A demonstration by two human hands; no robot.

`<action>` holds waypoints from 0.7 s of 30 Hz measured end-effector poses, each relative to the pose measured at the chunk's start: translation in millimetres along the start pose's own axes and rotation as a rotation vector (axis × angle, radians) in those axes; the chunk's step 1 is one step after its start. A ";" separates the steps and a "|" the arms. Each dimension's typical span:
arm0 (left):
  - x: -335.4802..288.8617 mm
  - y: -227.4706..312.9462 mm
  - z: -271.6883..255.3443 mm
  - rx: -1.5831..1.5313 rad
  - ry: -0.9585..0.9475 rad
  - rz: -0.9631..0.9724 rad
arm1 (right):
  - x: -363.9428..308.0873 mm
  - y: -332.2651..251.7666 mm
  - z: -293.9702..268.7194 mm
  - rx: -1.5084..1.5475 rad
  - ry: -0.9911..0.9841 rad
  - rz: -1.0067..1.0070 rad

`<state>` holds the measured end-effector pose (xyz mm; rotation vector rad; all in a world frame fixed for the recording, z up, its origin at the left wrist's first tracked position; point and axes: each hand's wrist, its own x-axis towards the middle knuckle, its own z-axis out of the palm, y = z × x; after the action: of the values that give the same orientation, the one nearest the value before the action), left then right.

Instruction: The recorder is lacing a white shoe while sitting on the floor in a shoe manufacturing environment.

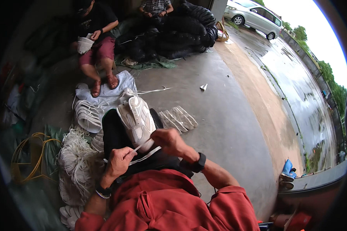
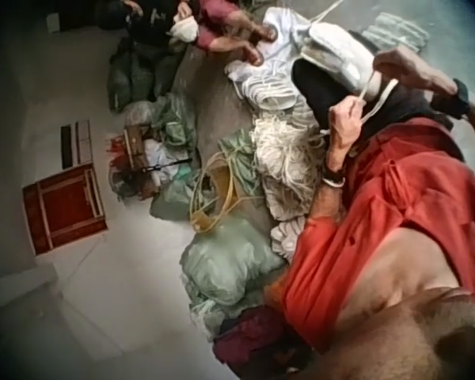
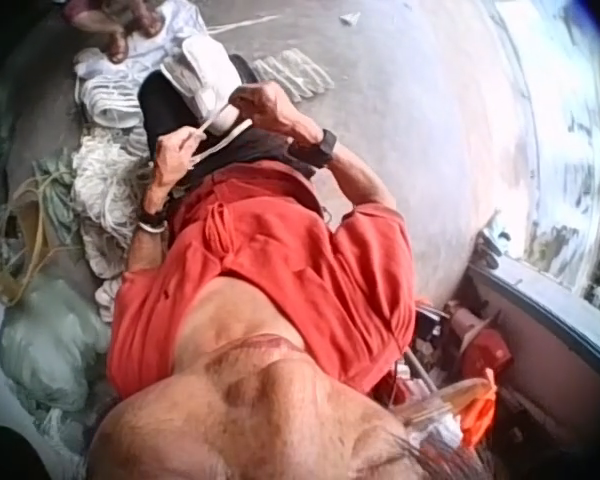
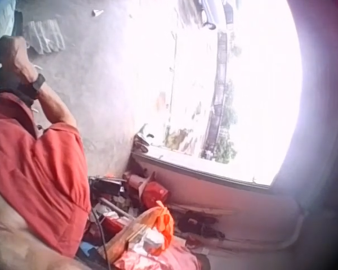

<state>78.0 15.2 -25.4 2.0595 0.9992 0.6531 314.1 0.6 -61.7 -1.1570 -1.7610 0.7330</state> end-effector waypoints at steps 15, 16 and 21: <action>9.3 -13.4 -14.9 -0.448 -0.164 -0.237 | 21.3 -29.7 3.7 0.209 -0.248 0.114; 11.4 -13.4 -15.1 -0.416 -0.184 -0.226 | 24.7 -33.9 14.1 0.137 -0.255 0.079; -3.6 -36.4 -44.1 -0.342 -0.163 -0.157 | 29.5 8.6 -16.9 0.296 -0.087 0.301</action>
<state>29.3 45.2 -28.6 1.6879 0.8768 0.5243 327.4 31.3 -51.1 -1.2100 -1.4978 1.1969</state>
